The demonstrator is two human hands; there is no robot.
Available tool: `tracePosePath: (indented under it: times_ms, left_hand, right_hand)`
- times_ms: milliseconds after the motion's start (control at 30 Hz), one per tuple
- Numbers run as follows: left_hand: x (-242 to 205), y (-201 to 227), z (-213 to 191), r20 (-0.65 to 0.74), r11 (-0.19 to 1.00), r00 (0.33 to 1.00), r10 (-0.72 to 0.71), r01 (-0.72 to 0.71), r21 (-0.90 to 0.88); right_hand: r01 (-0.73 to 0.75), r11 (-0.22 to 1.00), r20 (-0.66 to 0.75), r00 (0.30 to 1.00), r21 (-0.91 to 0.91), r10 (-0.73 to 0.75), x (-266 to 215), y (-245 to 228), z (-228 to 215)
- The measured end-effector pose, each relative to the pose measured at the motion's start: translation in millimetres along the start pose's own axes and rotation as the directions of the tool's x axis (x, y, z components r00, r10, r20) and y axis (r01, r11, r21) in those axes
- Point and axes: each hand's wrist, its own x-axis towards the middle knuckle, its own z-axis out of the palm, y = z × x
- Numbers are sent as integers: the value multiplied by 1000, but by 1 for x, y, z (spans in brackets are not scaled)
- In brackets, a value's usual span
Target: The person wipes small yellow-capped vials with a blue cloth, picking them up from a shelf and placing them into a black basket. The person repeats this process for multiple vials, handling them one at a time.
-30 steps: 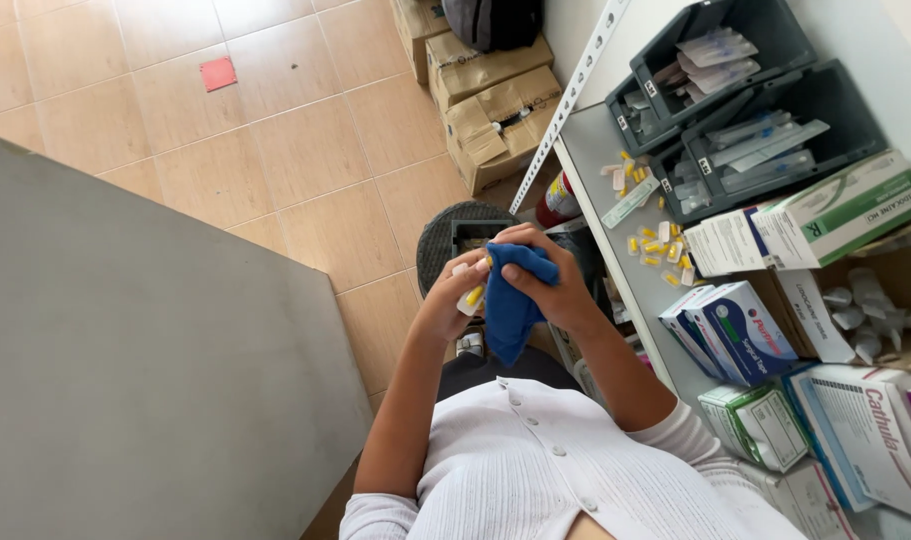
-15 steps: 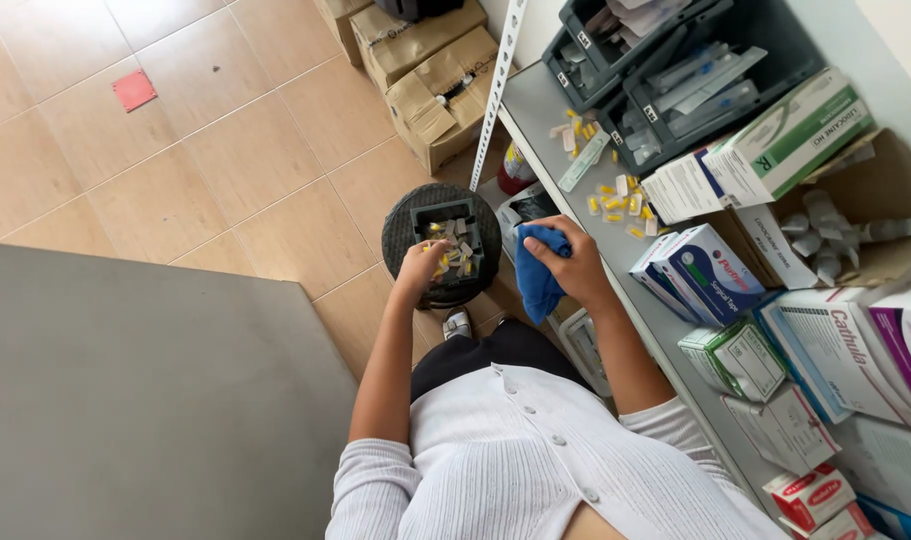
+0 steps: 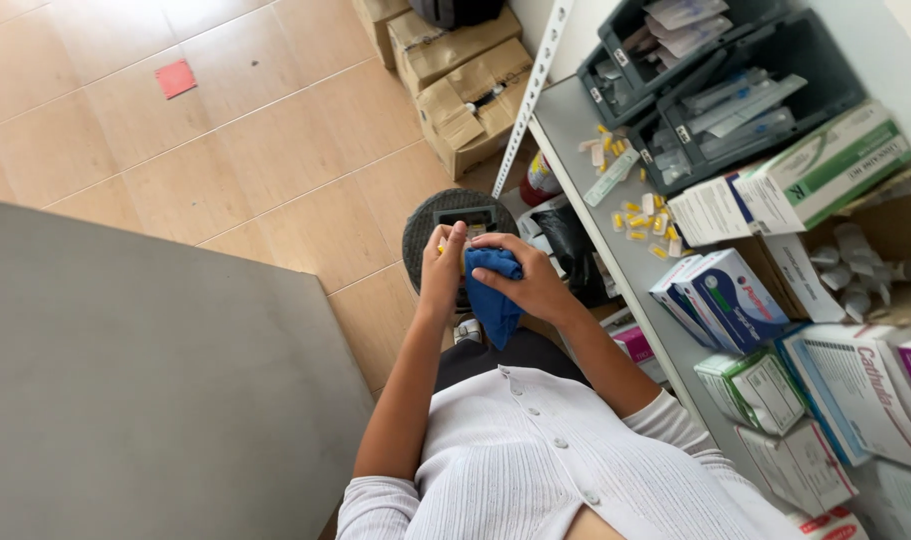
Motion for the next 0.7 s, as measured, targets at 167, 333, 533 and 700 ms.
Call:
tracePosePath:
  times_ms: [167,333,533,700]
  left_hand:
    - [-17,15,-5,-49,989,994,98,-103,-106]
    - [-39,27,-13,-4,980,982,190,-189,-63]
    - [-60,38,-28,-88,957,961,260,-245,154]
    - [-64,54,-39,-37,791,857,515,-458,406]
  right_hand:
    - [43,998,-30,999,-56,-45,12,-21,12]
    - [47,993,-24,998,-111,-50,21,-30,21]
    - [113,979,-6,993,-167,-116,26,-43,23]
    - [272,946,88,962,-177,-260,28,-62,16]
